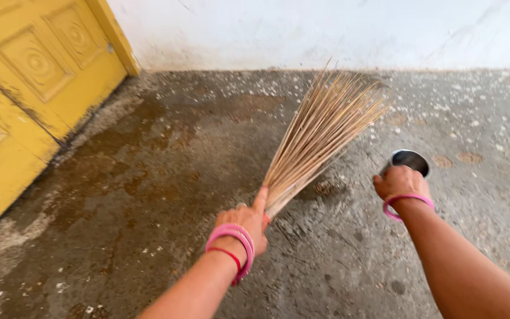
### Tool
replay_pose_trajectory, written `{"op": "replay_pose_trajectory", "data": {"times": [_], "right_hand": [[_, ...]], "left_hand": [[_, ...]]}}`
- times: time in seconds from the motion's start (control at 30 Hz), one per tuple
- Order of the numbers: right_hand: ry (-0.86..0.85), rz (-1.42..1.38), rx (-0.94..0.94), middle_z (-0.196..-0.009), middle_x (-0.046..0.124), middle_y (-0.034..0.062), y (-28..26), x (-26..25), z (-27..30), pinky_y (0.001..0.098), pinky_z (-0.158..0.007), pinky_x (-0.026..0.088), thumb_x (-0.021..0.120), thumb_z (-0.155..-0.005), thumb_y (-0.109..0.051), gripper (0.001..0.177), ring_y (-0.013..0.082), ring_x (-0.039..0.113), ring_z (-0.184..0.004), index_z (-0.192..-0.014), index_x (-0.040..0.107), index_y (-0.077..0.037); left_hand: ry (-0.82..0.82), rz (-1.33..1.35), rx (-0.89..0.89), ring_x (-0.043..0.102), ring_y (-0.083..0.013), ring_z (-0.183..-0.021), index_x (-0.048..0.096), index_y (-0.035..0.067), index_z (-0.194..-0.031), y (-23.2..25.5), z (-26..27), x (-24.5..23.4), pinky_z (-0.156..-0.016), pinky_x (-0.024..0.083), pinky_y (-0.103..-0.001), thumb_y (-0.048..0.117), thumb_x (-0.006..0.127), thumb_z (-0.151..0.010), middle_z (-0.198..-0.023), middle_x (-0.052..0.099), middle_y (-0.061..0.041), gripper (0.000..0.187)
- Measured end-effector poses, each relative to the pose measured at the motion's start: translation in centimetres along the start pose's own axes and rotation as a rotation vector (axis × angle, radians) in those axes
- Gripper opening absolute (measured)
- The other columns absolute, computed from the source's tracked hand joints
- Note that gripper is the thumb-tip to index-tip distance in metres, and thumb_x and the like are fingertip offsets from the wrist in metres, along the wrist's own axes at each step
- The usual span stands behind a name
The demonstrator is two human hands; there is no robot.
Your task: The person wets the floor using a metal cup and water from a bucket, then sweeps the wet area with a grass broom.
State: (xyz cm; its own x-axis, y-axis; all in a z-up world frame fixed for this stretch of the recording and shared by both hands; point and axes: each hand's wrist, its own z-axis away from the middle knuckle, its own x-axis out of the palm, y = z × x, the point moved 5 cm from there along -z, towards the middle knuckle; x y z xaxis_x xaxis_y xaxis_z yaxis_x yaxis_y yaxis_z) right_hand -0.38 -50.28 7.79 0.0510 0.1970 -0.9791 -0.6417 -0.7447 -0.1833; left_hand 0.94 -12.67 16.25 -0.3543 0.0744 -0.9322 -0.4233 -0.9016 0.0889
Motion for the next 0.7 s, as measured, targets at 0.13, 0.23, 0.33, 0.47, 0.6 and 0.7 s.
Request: {"op": "replay_pose_trajectory", "data": {"times": [0.13, 0.23, 0.33, 0.47, 0.6, 0.7], "right_hand": [[-0.005, 0.058, -0.109, -0.119, 0.074, 0.0193, -6.1, -3.8, -0.2, 0.0442, -0.097, 0.056, 0.061, -0.098, -0.049, 0.046, 0.0360, 0.071, -0.112, -0.111, 0.080, -0.010], [-0.008, 0.020, -0.179, -0.119, 0.074, 0.0174, -10.0, -6.3, 1.8, 0.0447, -0.097, 0.056, 0.061, -0.096, -0.047, 0.041, 0.0359, 0.070, -0.111, -0.113, 0.080, -0.015], [-0.006, -0.034, -0.213, -0.115, 0.076, 0.0144, -11.8, -9.7, 3.5, 0.0430, -0.096, 0.057, 0.062, -0.094, -0.046, 0.037, 0.0327, 0.074, -0.105, -0.113, 0.080, -0.019], [0.068, 0.034, -0.241, -0.113, 0.075, 0.0143, -12.0, -14.2, 5.0, 0.0460, -0.096, 0.055, 0.063, -0.093, -0.044, 0.034, 0.0359, 0.070, -0.105, -0.106, 0.083, -0.020], [0.138, 0.164, -0.260, -0.107, 0.077, 0.0180, -8.2, -17.9, 6.2, 0.0455, -0.093, 0.056, 0.062, -0.095, -0.042, 0.036, 0.0364, 0.072, -0.099, -0.102, 0.081, -0.013], [0.214, 0.257, -0.272, -0.103, 0.078, 0.0166, -6.2, -21.1, 6.2, 0.0445, -0.090, 0.058, 0.063, -0.095, -0.041, 0.036, 0.0346, 0.073, -0.095, -0.101, 0.081, -0.012]], "left_hand": [[0.064, -0.112, -0.034, 0.067, -0.0314, -0.113, 0.008, 0.013, -0.165, -2.5, 0.5, -6.1, -0.097, 0.052, -0.045, 0.023, 0.069, -0.088, -0.122, 0.067, -0.018, 0.099], [0.060, -0.150, -0.091, 0.068, -0.0305, -0.114, 0.007, 0.008, -0.165, -4.2, 1.5, -9.7, -0.100, 0.051, -0.043, 0.025, 0.071, -0.088, -0.123, 0.068, -0.018, 0.102], [0.078, -0.051, -0.095, 0.068, -0.0296, -0.116, 0.024, 0.011, -0.157, -4.6, 2.0, -11.7, -0.102, 0.051, -0.043, 0.025, 0.073, -0.085, -0.123, 0.070, -0.013, 0.088], [0.183, 0.023, -0.034, 0.068, -0.0316, -0.115, 0.023, 0.008, -0.158, -3.5, 0.4, -12.0, -0.101, 0.049, -0.044, 0.023, 0.069, -0.087, -0.120, 0.070, -0.017, 0.087], [0.230, 0.065, 0.116, 0.068, -0.0338, -0.115, 0.032, 0.008, -0.154, 0.9, -1.7, -11.6, -0.098, 0.052, -0.045, 0.028, 0.068, -0.090, -0.120, 0.070, -0.019, 0.077], [0.214, 0.055, 0.190, 0.067, -0.0335, -0.115, 0.018, 0.009, -0.162, 3.8, -1.5, -12.6, -0.099, 0.051, -0.045, 0.026, 0.070, -0.088, -0.122, 0.068, -0.019, 0.092]]}}
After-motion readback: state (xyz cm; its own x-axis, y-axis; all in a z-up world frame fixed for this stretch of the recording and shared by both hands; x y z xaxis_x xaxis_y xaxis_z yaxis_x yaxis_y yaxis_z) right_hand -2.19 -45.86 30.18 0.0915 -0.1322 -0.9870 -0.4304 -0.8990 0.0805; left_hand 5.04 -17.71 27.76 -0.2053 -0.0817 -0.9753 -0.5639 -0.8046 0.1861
